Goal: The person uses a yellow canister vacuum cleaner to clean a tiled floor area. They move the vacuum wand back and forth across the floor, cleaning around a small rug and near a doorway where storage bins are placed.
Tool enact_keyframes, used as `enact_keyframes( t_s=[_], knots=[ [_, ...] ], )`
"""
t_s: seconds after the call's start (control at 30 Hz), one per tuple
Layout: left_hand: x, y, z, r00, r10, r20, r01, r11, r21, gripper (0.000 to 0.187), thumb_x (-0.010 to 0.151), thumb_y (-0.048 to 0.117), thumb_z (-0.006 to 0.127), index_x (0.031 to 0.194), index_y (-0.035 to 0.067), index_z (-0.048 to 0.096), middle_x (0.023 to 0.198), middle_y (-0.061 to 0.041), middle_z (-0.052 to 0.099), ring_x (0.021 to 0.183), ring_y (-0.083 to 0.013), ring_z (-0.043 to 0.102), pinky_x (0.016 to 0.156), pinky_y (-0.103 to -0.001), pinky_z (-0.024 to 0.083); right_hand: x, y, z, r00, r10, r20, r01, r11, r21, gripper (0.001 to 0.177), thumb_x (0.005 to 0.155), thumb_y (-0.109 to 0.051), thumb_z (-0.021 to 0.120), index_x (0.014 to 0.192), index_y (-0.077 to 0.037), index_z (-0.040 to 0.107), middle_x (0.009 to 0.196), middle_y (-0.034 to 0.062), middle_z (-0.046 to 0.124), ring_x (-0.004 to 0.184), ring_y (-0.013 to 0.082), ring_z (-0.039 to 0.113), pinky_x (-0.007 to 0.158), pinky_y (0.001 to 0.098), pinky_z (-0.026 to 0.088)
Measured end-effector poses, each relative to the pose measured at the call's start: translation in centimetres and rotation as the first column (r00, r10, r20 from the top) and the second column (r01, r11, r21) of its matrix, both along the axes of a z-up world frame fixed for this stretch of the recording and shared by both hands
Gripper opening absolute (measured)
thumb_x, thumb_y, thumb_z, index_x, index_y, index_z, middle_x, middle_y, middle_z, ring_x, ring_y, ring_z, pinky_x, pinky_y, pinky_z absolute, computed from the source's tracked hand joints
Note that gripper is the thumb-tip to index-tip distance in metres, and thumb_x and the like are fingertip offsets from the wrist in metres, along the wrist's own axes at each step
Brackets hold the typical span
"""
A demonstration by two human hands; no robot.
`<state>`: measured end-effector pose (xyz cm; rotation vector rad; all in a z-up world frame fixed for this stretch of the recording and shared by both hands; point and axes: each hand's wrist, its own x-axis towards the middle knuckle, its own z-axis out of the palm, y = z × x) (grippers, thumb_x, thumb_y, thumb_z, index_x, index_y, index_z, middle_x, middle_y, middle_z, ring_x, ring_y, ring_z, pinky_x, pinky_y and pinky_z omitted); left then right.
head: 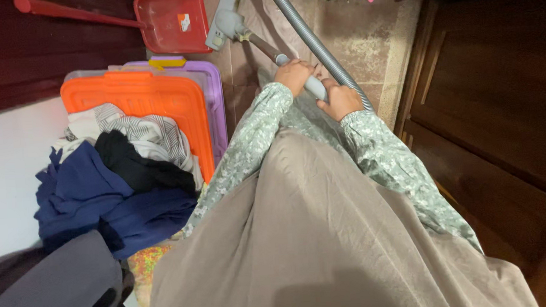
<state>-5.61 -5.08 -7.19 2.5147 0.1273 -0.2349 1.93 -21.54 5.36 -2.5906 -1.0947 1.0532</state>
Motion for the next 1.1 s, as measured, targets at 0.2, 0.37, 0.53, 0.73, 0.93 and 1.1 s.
enact_keyframes(
  t_s=[0.2, 0.37, 0.53, 0.73, 0.93, 1.1],
  knots=[
    [0.4, -2.0, 2.7, 0.992, 0.125, 0.020, -0.124, 0.990, -0.068, 0.040, 0.062, 0.010, 0.085, 0.098, 0.014, 0.070, 0.105, -0.004, 0.069, 0.108, -0.0288, 0.064, 0.090, -0.043, 0.053, 2.0, -0.2, 2.9, 0.995, 0.100, 0.020, -0.097, 0.988, -0.118, 0.041, 0.086, -0.027, 0.076, 0.123, -0.014, 0.066, 0.100, 0.0183, 0.075, 0.088, 0.0380, 0.074, 0.082, 0.0496, 0.057],
    [2.2, -4.2, 4.2, 0.977, 0.199, 0.074, -0.185, 0.970, -0.159, 0.046, 0.060, 0.012, 0.088, 0.099, 0.010, 0.064, 0.105, -0.007, 0.067, 0.109, -0.0319, 0.062, 0.091, -0.045, 0.052, 6.4, -1.0, 5.3, 0.954, 0.298, 0.008, -0.292, 0.939, -0.184, 0.044, 0.086, -0.028, 0.076, 0.127, -0.016, 0.064, 0.095, 0.0154, 0.076, 0.085, 0.0344, 0.074, 0.079, 0.0473, 0.059],
    [4.1, -5.3, 4.8, 0.980, 0.193, 0.055, -0.179, 0.964, -0.195, 0.047, 0.065, 0.011, 0.088, 0.105, 0.010, 0.063, 0.106, -0.008, 0.067, 0.111, -0.0325, 0.062, 0.092, -0.045, 0.052, 10.3, -0.5, 7.8, 0.896, 0.443, -0.041, -0.439, 0.865, -0.244, 0.055, 0.083, -0.030, 0.078, 0.135, -0.020, 0.062, 0.090, 0.0161, 0.076, 0.085, 0.0345, 0.074, 0.078, 0.0480, 0.058],
    [3.0, -5.8, 4.7, 0.940, 0.330, 0.082, -0.308, 0.928, -0.211, 0.047, 0.064, 0.010, 0.087, 0.105, 0.009, 0.063, 0.107, -0.009, 0.067, 0.109, -0.0339, 0.062, 0.090, -0.046, 0.052, 11.8, 0.8, 6.9, 0.825, 0.563, -0.055, -0.564, 0.811, -0.153, 0.058, 0.078, -0.026, 0.080, 0.133, -0.018, 0.063, 0.090, 0.0160, 0.075, 0.088, 0.0359, 0.073, 0.080, 0.0488, 0.057],
    [0.6, -5.3, 4.2, 0.915, 0.403, 0.024, -0.394, 0.904, -0.169, 0.044, 0.066, 0.009, 0.086, 0.105, 0.010, 0.065, 0.106, -0.010, 0.067, 0.108, -0.0340, 0.062, 0.091, -0.046, 0.051, 10.2, 1.3, 3.6, 0.789, 0.612, -0.046, -0.614, 0.785, -0.080, 0.054, 0.078, -0.023, 0.079, 0.129, -0.016, 0.063, 0.092, 0.0173, 0.074, 0.087, 0.0371, 0.073, 0.079, 0.0492, 0.056],
    [1.9, -5.8, 4.2, 0.916, 0.397, 0.056, -0.378, 0.902, -0.210, 0.043, 0.063, 0.008, 0.086, 0.101, 0.009, 0.066, 0.105, -0.010, 0.068, 0.106, -0.0344, 0.063, 0.092, -0.046, 0.051, 11.6, 0.5, 3.4, 0.761, 0.649, -0.019, -0.647, 0.755, -0.111, 0.049, 0.081, -0.026, 0.079, 0.126, -0.016, 0.063, 0.090, 0.0157, 0.075, 0.086, 0.0359, 0.073, 0.078, 0.0489, 0.057]
  ],
)
